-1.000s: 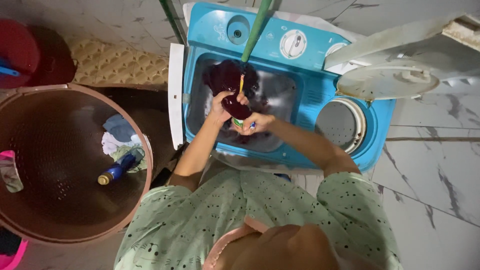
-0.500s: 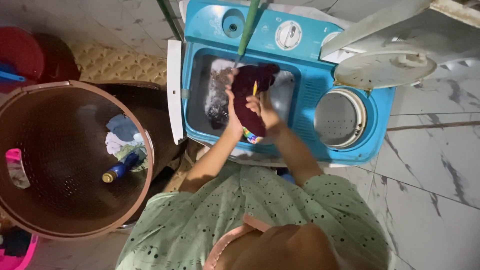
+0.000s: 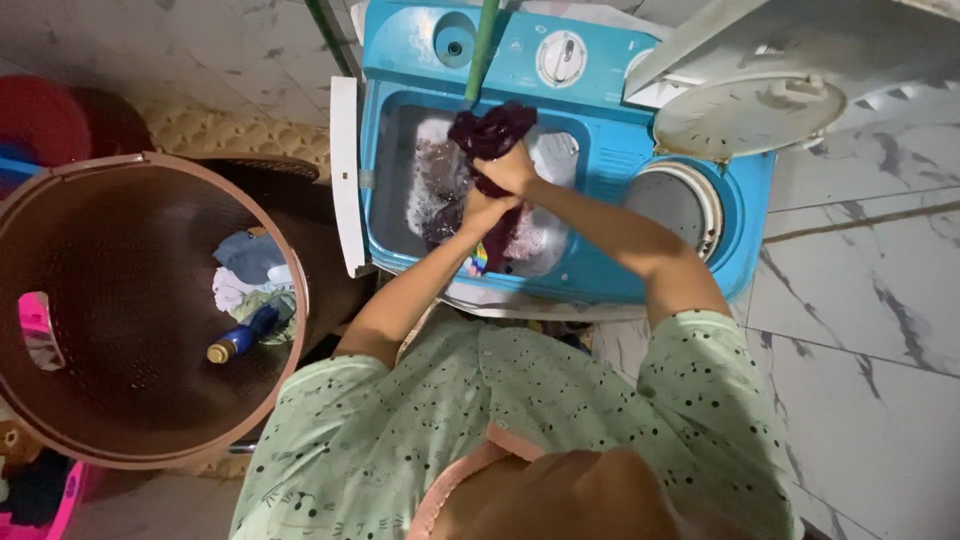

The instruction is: Sorting laundry from baskets and putting them into a twin-tub washing machine to wash.

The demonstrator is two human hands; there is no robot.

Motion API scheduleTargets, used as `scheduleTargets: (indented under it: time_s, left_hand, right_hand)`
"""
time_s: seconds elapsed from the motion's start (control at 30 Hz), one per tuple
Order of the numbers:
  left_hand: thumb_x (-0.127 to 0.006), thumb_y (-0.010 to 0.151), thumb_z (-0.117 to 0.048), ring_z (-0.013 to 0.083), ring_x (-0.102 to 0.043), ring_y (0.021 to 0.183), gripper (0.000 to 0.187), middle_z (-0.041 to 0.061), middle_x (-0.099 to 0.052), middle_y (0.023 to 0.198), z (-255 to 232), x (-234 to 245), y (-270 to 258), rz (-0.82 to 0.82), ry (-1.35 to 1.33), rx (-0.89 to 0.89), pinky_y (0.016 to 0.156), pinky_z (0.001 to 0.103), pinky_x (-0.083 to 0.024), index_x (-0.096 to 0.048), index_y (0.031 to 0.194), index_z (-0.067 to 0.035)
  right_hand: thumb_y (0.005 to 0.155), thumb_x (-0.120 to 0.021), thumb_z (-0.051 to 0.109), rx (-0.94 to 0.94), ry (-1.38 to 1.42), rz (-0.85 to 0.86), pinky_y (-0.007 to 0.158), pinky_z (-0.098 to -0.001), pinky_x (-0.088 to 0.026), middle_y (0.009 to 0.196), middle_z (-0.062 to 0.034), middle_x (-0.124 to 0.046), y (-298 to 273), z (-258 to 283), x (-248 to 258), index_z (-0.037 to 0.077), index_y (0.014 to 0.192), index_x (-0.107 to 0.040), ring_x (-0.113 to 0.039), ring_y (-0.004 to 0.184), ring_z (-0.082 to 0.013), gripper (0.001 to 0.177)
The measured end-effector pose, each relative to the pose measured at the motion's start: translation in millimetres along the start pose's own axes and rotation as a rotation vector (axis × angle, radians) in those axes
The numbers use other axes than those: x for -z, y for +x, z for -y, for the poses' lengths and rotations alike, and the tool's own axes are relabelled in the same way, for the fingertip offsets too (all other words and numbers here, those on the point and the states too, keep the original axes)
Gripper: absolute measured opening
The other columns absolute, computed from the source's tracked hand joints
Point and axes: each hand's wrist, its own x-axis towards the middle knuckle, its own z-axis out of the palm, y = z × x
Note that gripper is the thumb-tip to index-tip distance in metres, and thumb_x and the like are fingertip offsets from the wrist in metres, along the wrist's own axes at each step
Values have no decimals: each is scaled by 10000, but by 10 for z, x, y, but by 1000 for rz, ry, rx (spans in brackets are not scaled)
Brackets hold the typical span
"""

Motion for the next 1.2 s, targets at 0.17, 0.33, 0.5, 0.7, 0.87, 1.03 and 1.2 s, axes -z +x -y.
scheduleTargets:
  time_s: [0.17,0.33,0.5,0.7,0.87,1.03,1.2]
  left_hand:
    - [-880,751,-357,201,-751,948,569,89,-770,1056,-554,43,-202,-52,61,-18,839,316,-589,-688,1148,2]
    - [-810,930,-638,204,-623,659,750,114,-607,830,-960,212,-304,544,-969,543,612,321,-512,-550,1119,40]
    - [-769,893,-588,143,-523,622,835,51,-491,807,-1365,-293,-605,871,-2046,554,656,257,-468,-497,1353,54]
    - [-722,936,-438,145,-514,614,737,57,-486,876,-1672,-242,-957,843,-2189,423,642,283,-459,-445,1461,-1]
    - [-694,981,-377,172,-583,659,482,71,-544,803,-1308,185,-743,678,-1581,601,649,301,-511,-539,1184,32]
    - [-713,885,-214,188,-616,647,171,62,-635,755,-1029,114,-643,454,-868,600,608,348,-535,-598,845,-94]
    - [-726,863,-177,215,-615,599,135,77,-649,742,-288,33,-225,235,-650,535,556,359,-526,-659,855,-59]
  right_hand:
    - [844,-795,356,-26,52,228,898,-424,-556,1077,-100,-722,212,-50,185,29,1130,-690,-675,1030,-296,447]
    - [891,-688,624,-791,1437,524,991,-433,-570,1172,-134,-735,-152,263,627,6,1291,-624,-686,1101,-292,739]
    - [908,-601,366,-566,1820,190,991,-327,-532,1247,-118,-708,-450,802,182,24,1402,-523,-656,1151,-240,605]
    - [931,-508,53,-243,2195,-275,990,-202,-481,1337,-99,-676,-291,932,-65,43,1534,-401,-619,1211,-178,612]
    - [1098,-666,282,-308,1830,517,1053,-373,-518,1204,-137,-649,-42,-223,178,12,1243,-627,-616,1167,-246,309]
    - [841,-803,146,-452,621,160,854,-381,-564,1113,-171,-702,-62,186,332,-29,1112,-699,-678,970,-265,338]
    - [921,-761,181,172,7,121,952,-401,-522,1241,-193,-659,-14,610,259,-26,1396,-484,-659,1133,-330,587]
